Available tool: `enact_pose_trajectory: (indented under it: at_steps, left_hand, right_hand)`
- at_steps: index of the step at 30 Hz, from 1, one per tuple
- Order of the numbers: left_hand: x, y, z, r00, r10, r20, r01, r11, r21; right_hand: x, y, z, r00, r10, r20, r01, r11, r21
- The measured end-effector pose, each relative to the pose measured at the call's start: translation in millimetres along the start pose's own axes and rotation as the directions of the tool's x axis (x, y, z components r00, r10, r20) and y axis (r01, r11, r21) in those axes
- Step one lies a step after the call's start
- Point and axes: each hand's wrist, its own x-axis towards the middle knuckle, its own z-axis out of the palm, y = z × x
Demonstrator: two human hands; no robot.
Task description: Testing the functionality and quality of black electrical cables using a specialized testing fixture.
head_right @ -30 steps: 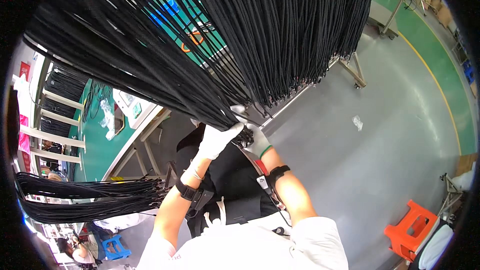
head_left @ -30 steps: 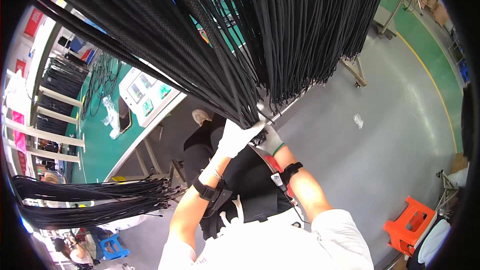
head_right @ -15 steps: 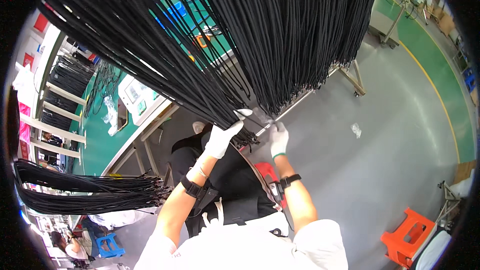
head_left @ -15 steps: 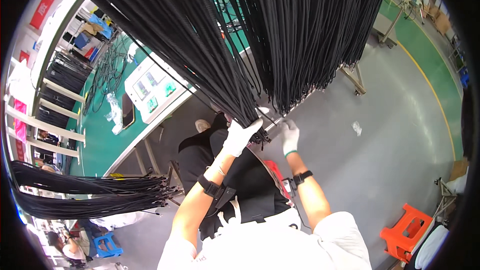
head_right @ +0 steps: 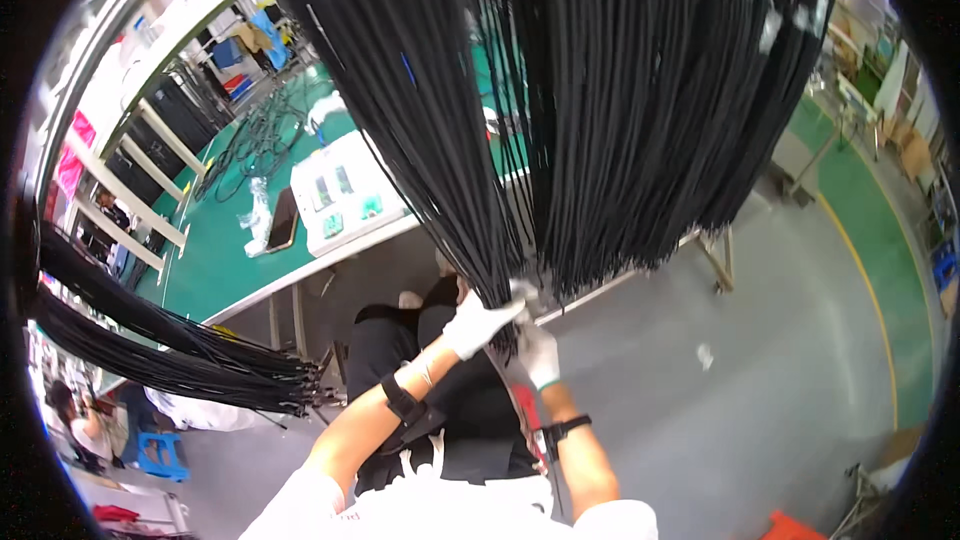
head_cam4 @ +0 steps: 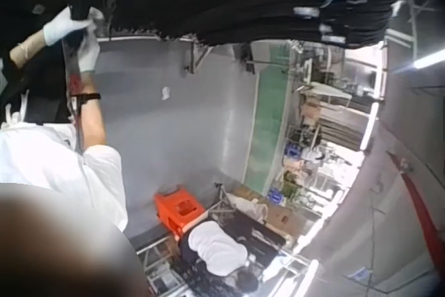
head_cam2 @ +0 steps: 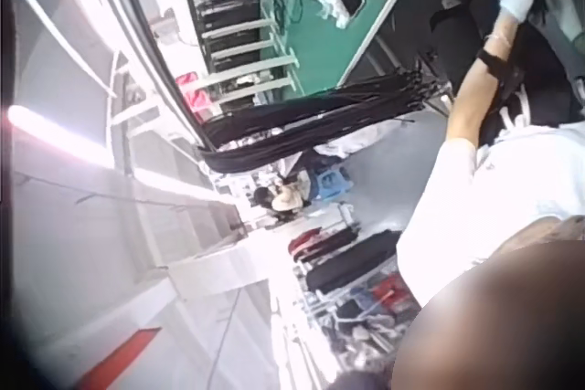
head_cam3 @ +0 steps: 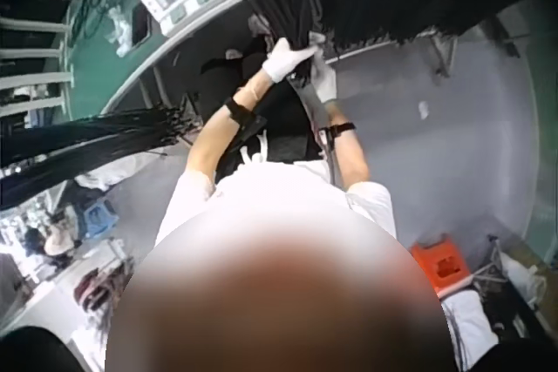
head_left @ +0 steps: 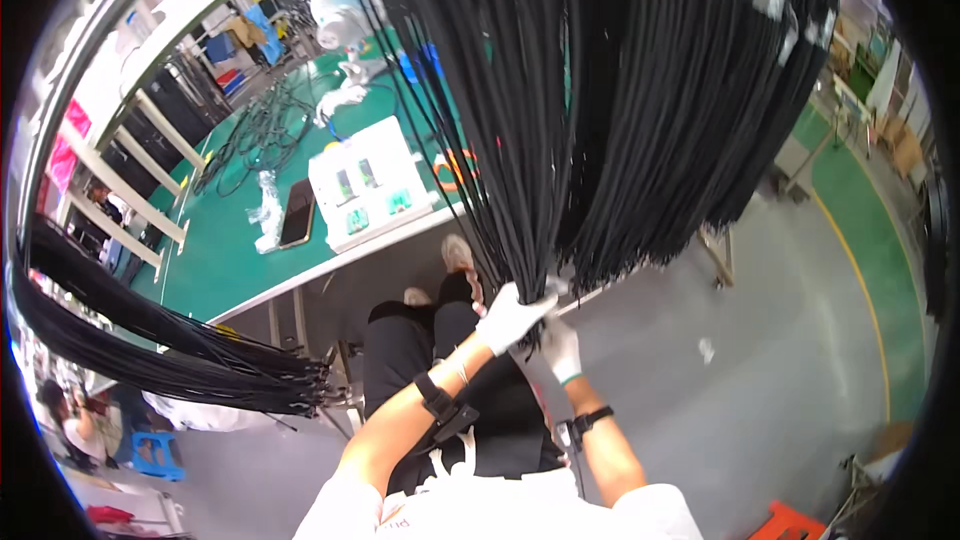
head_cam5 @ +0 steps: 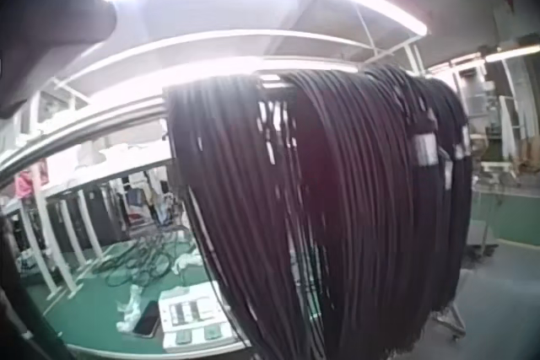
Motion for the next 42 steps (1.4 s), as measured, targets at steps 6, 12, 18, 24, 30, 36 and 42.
enact_pose_trajectory:
  at_steps: [6, 12, 18, 24, 30, 36, 42]
  left_hand:
    - [3, -12, 14, 0.982, -0.154, -0.106, 0.168, 0.975, 0.145]
    - [7, -28, 54, 0.969, 0.123, -0.216, -0.035, 0.928, 0.371]
    - [9, -32, 61, 0.979, 0.142, -0.143, -0.075, 0.915, 0.396]
    - [-13, -21, 25, 0.998, 0.041, 0.036, -0.047, 0.984, 0.17]
    - [7, -43, 37, 0.999, 0.039, -0.001, -0.038, 0.985, 0.169]
    - [4, -60, 39, 1.0, -0.006, 0.03, 0.002, 0.99, 0.143]
    - [15, -59, 40, 1.0, 0.015, -0.004, -0.014, 0.978, 0.208]
  right_hand:
    - [50, -89, -85, 0.968, -0.217, -0.128, 0.175, 0.945, -0.276]
    - [140, -344, -201, 0.514, -0.799, -0.313, 0.664, 0.602, -0.444]
    - [168, -478, -166, 0.424, -0.904, -0.053, 0.662, 0.35, -0.663]
    - [206, -494, -130, 0.311, -0.946, 0.087, 0.589, 0.12, -0.799]
    - [183, -399, -73, 0.452, -0.89, -0.055, 0.771, 0.421, -0.477]
    - [152, -286, -11, 0.861, -0.056, 0.506, 0.478, 0.433, -0.764]
    - [173, -339, -62, 0.741, -0.671, 0.016, 0.561, 0.607, -0.564]
